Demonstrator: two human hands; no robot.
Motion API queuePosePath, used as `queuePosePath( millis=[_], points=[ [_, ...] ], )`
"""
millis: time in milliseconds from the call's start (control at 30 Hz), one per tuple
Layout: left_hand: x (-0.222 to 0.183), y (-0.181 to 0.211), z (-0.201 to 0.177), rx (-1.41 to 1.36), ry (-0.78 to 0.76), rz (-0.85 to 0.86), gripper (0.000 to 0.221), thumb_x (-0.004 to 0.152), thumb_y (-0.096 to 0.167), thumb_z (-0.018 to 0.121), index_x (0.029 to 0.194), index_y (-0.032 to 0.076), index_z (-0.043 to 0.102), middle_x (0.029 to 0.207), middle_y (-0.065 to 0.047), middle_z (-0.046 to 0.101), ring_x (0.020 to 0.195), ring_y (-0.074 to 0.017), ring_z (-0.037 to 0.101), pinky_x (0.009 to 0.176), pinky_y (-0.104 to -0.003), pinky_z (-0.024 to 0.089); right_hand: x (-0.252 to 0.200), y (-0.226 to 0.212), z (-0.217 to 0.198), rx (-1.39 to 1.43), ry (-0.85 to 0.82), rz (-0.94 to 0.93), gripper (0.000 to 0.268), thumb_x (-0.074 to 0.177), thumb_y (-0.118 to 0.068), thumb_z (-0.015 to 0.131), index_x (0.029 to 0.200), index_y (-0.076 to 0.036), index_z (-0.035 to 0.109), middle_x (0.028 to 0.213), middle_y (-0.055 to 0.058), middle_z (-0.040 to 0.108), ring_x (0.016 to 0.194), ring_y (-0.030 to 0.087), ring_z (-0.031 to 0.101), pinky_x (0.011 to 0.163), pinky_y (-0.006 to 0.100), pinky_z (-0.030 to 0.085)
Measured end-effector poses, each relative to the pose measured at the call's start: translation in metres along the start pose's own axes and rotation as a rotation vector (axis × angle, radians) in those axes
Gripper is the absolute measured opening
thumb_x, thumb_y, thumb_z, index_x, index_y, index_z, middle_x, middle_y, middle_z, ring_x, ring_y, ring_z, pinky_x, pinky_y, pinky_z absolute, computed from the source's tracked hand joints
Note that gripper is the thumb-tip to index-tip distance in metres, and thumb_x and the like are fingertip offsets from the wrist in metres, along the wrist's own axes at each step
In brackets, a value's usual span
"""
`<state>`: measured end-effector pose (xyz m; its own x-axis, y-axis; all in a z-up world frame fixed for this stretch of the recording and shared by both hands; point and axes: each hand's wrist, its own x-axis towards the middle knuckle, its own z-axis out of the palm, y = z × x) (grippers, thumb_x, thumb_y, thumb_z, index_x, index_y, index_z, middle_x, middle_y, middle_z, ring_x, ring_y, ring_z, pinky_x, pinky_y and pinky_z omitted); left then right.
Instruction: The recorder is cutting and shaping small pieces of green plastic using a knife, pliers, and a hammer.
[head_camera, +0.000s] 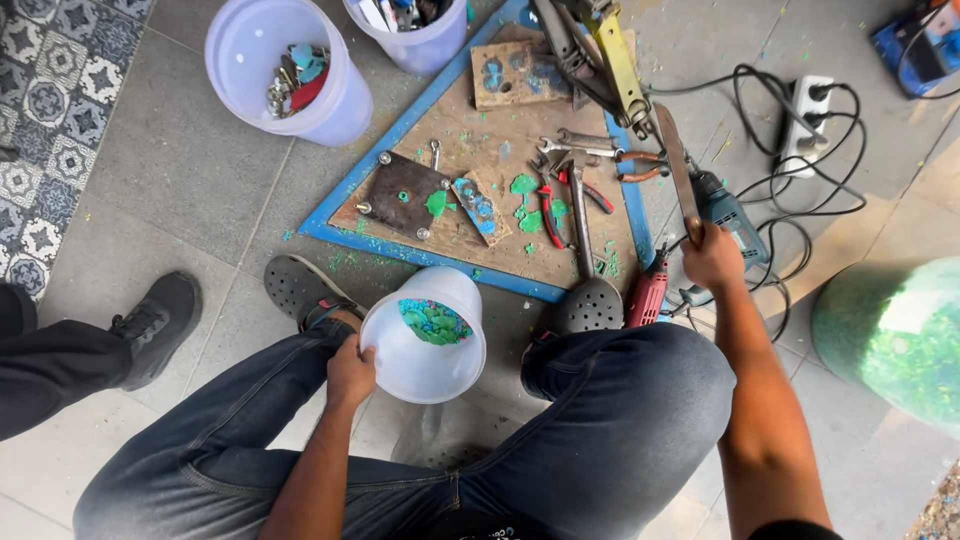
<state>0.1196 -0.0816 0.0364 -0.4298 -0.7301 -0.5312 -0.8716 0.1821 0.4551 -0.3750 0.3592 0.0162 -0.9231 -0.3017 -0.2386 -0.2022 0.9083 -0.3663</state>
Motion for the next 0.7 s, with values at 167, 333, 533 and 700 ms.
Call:
queuePosePath(
  millis=[167,333,533,700],
  points=[
    [-0.016,0.041,-0.027,0.074,-0.022,-0.013,0.023,0.099,0.024,0.062,0.115,0.007,0.063,0.097,-0.019,0.075,0.093,-0.0375,0.074,0.082,-0.046,0.057,0.054,0.007,0.058,-0.169,0.078,-0.079,0.042,0.086,-0.026,0.076,0.120,-0.003,0.067,0.118,0.024,0.065,0.111,0.045,0.060,0.093,0.054,0.049],
    [-0.054,0.076,-0.059,0.036,0.089,0.160,0.021,0.092,0.020,0.069,0.108,0.007,0.068,0.089,-0.018,0.075,0.084,-0.0384,0.073,0.072,-0.047,0.058,0.051,0.008,0.078,-0.152,0.075,-0.131,0.038,0.088,-0.015,0.076,0.122,-0.001,0.067,0.115,0.023,0.068,0.110,0.044,0.062,0.094,0.052,0.050],
    [-0.064,0.073,-0.068,-0.068,0.126,0.125,0.020,0.091,0.019,0.070,0.108,0.007,0.067,0.091,-0.015,0.077,0.081,-0.0319,0.077,0.072,-0.044,0.059,0.031,0.014,0.057,-0.032,0.099,-0.173,0.038,0.090,-0.008,0.073,0.127,-0.002,0.067,0.116,0.023,0.070,0.110,0.044,0.066,0.093,0.049,0.053],
    [-0.069,0.069,-0.074,-0.092,0.130,0.146,0.019,0.093,0.019,0.070,0.107,0.006,0.067,0.091,-0.014,0.077,0.081,-0.0315,0.077,0.072,-0.042,0.059,0.017,0.011,0.040,-0.058,0.111,-0.176,0.043,0.089,-0.013,0.080,0.128,-0.002,0.069,0.115,0.022,0.072,0.107,0.040,0.069,0.090,0.048,0.054]
  ],
)
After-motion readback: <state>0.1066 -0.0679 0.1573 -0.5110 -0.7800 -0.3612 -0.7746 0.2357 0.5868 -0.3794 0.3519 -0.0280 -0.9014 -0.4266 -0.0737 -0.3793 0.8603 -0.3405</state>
